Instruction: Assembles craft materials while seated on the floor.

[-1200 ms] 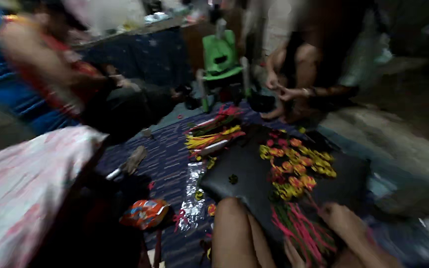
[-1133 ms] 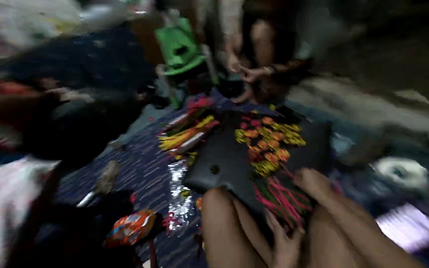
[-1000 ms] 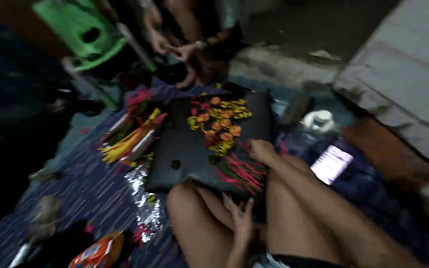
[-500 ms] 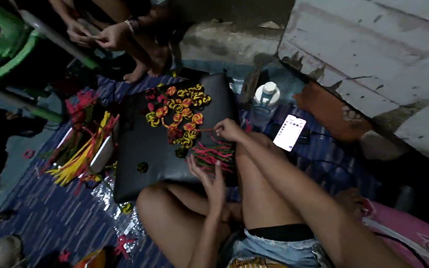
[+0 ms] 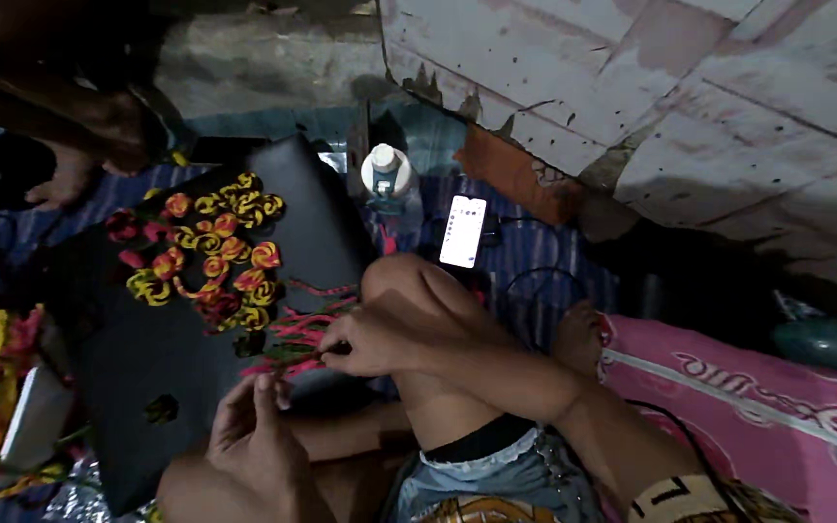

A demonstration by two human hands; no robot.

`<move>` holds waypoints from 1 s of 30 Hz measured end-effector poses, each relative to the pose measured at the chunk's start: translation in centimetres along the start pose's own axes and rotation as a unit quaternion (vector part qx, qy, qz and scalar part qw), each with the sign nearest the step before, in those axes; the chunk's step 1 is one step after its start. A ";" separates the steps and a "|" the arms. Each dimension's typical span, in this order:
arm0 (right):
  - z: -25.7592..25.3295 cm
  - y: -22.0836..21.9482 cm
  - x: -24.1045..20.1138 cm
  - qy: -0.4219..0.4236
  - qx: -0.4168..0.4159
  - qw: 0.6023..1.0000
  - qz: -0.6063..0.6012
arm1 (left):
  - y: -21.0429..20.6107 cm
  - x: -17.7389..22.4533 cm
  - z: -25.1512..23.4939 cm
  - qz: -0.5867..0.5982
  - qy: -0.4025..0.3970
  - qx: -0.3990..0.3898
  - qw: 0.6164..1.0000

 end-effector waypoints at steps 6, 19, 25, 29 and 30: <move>0.9 0.5 -1.0 0.109 0.123 0.985 0.051 | -0.7 0.7 -1.0 -0.004 0.005 -0.006 1.000; 2.5 0.2 -0.1 0.129 0.028 0.975 -0.180 | -1.2 2.4 -0.9 -0.017 -0.070 -0.147 0.986; 2.1 0.4 0.3 0.129 0.039 0.981 -0.140 | -1.3 2.9 -0.2 -0.044 -0.070 -0.139 0.987; 2.2 0.8 0.4 0.130 0.090 0.982 -0.107 | -1.7 3.1 0.7 -0.051 -0.057 -0.106 0.991; 2.2 0.8 0.3 0.138 0.106 0.980 -0.102 | -1.6 3.1 0.8 -0.047 -0.060 -0.106 0.991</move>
Point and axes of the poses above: each hand's wrist, its own z-axis away from the middle knuckle, its own y-axis out of the back of the hand, x = y × z, the point moved 6 cm from there along -z, towards the middle knuckle, and after that the axes turned 10 degrees about z, right-handed, at the moved point
